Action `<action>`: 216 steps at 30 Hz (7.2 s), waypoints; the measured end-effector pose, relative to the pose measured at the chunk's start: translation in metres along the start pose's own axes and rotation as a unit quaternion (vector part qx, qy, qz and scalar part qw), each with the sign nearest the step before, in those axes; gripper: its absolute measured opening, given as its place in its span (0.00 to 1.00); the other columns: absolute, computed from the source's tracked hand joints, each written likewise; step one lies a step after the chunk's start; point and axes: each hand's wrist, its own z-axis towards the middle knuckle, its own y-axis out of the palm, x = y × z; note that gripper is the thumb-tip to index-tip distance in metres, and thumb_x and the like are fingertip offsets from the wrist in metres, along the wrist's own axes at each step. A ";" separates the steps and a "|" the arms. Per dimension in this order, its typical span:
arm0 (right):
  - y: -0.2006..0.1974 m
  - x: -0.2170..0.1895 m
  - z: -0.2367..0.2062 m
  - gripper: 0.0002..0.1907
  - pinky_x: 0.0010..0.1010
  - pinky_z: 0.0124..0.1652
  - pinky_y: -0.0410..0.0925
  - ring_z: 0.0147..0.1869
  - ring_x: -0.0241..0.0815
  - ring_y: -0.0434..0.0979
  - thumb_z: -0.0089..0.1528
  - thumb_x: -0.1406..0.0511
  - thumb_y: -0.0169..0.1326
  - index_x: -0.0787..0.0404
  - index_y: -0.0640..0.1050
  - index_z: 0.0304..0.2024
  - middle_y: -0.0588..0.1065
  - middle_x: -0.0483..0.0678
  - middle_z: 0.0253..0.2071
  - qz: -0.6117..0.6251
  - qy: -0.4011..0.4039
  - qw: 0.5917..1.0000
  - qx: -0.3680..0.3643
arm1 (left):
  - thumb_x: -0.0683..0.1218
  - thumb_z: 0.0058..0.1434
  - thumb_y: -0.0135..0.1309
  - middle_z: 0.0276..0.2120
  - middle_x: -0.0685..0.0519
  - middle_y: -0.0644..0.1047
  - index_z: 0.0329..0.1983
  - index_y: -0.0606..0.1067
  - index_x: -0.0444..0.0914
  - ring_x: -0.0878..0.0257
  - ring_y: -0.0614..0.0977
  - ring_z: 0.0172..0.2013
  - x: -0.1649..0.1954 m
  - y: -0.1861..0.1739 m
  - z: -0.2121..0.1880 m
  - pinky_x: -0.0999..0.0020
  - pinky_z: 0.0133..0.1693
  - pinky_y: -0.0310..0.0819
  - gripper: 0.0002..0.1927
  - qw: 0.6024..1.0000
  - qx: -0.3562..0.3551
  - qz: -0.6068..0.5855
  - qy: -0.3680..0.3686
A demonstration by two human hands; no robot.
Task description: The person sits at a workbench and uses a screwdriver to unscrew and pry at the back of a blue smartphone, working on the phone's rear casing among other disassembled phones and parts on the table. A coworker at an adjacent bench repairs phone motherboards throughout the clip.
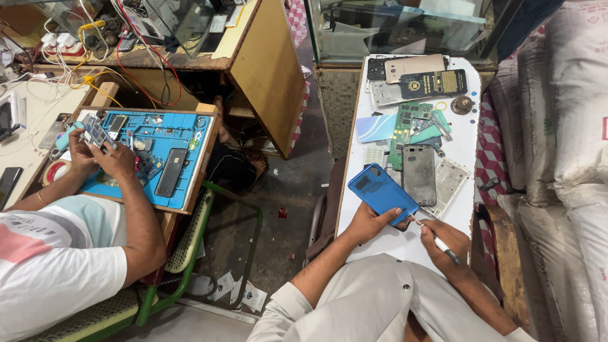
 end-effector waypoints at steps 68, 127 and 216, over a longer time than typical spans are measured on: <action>0.000 -0.002 0.004 0.06 0.33 0.31 0.70 0.28 0.45 0.78 0.62 0.69 0.55 0.69 0.80 0.33 0.78 0.52 0.27 0.047 0.026 0.998 -0.032 | 0.47 0.73 0.53 0.29 0.48 0.81 0.44 0.75 0.31 0.62 0.84 0.30 -0.003 -0.003 0.001 0.72 0.30 0.78 0.12 1.000 0.000 0.019 -0.024; -0.003 -0.004 0.004 0.11 0.33 0.29 0.69 0.27 0.44 0.77 0.65 0.69 0.52 0.70 0.78 0.30 0.77 0.52 0.26 0.034 0.031 0.999 -0.010 | 0.48 0.71 0.55 0.27 0.51 0.79 0.40 0.77 0.32 0.67 0.81 0.24 -0.009 -0.004 0.000 0.74 0.25 0.73 0.12 0.997 0.028 0.062 -0.035; 0.000 -0.006 0.003 0.08 0.32 0.33 0.71 0.31 0.46 0.80 0.65 0.71 0.54 0.69 0.77 0.31 0.78 0.52 0.29 0.026 0.044 0.999 0.006 | 0.49 0.74 0.51 0.23 0.52 0.79 0.38 0.79 0.32 0.68 0.79 0.24 -0.019 -0.012 0.000 0.74 0.28 0.72 0.16 0.995 0.004 0.094 -0.043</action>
